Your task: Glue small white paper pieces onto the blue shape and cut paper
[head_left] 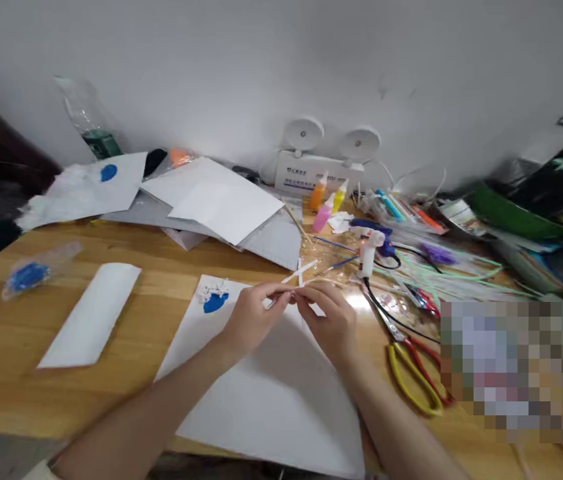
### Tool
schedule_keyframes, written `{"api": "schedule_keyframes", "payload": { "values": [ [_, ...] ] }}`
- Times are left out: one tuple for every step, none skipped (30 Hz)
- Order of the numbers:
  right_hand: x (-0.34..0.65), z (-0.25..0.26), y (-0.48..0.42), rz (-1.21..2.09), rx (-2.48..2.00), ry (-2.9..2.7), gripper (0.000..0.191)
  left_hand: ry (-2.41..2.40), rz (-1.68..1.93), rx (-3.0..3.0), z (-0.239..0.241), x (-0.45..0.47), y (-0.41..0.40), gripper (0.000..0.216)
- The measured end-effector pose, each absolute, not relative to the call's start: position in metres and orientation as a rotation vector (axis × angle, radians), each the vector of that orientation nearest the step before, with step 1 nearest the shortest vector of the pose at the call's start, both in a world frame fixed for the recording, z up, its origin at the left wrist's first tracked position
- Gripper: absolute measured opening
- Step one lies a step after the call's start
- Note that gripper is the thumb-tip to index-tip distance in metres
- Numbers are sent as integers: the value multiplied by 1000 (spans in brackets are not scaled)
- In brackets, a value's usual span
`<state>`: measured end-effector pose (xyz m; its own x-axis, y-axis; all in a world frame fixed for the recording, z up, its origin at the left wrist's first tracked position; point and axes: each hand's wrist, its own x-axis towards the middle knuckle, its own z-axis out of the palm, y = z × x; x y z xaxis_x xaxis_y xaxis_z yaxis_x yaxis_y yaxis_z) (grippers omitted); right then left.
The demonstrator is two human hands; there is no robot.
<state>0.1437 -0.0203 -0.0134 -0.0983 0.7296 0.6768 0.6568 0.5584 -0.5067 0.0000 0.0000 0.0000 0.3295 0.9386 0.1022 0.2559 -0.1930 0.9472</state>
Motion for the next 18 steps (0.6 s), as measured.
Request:
{"api": "schedule_keyframes", "payload": {
  "values": [
    [143,-14,-20,101,-1151,-1794,12,1084,922,1665,0,0,0,20],
    [143,-15,-20,112,-1159,-1783,12,1080,922,1664,1,-1,0,20],
    [142,-15,-20,127,-1168,-1773,11,1078,924,1666,1,-1,0,20],
    [142,-16,-20,144,-1178,-1763,11,1076,927,1669,1,-1,0,20],
    [142,-16,-20,166,-1188,-1752,10,1073,930,1671,1,-1,0,20],
    [141,-16,-20,190,-1198,-1742,9,1073,936,1677,1,0,0,19],
    [141,-15,-20,212,-1207,-1734,9,1079,941,1687,1,0,0,19],
    [141,-15,-20,231,-1213,-1730,9,1092,947,1700,1,0,0,18],
    [141,-14,-20,244,-1217,-1726,9,1112,956,1716,1,0,0,17],
    [140,-13,-21,252,-1218,-1726,9,1134,963,1733,1,0,1,16],
    [140,-13,-21,259,-1215,-1729,10,1154,970,1749,1,-1,1,15],
    [140,-12,-21,265,-1212,-1732,10,1169,976,1764,1,-1,1,14],
    [140,-12,-21,274,-1211,-1736,9,1180,983,1777,0,-1,1,13],
    [139,-11,-21,283,-1211,-1740,9,1185,988,1788,0,-1,1,13],
    [139,-11,-21,290,-1212,-1743,9,1187,992,1798,0,-1,1,12],
    [139,-11,-21,297,-1215,-1746,9,1185,996,1807,0,-1,1,12],
    [139,-11,-21,303,-1218,-1746,9,1182,999,1815,0,-1,1,12],
    [139,-12,-21,309,-1221,-1745,8,1177,998,1821,0,-1,1,12]
  ]
}}
